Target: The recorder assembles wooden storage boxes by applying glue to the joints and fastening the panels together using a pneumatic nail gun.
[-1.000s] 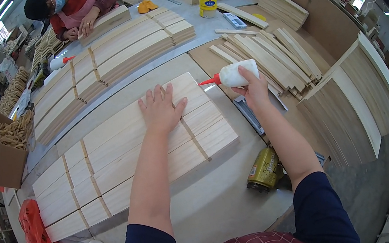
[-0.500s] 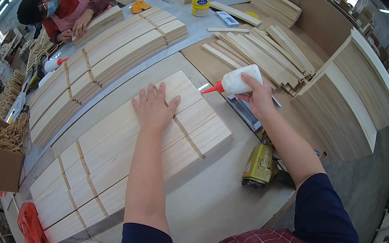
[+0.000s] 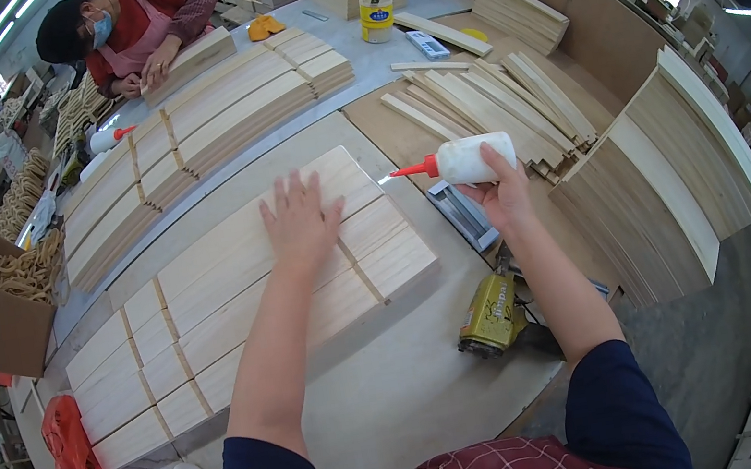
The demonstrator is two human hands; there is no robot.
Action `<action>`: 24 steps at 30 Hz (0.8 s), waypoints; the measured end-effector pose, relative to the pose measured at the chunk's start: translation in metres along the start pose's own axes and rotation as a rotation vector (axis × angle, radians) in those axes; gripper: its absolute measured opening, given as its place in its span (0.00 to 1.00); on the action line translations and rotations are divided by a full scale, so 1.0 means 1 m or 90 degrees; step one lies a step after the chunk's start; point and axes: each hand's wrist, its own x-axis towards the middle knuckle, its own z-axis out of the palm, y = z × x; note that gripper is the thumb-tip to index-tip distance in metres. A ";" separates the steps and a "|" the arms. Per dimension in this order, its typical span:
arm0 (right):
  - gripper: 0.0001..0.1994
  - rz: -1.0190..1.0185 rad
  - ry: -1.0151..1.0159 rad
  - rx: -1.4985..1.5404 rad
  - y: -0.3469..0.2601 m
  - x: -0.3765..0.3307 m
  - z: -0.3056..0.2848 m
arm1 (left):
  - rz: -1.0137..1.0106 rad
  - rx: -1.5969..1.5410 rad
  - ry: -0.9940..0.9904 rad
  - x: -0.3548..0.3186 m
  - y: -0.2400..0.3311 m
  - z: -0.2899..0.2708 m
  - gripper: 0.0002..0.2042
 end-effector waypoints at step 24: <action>0.20 0.029 0.041 -0.099 0.007 -0.024 -0.024 | 0.146 -0.007 -0.035 -0.095 0.042 -0.007 0.40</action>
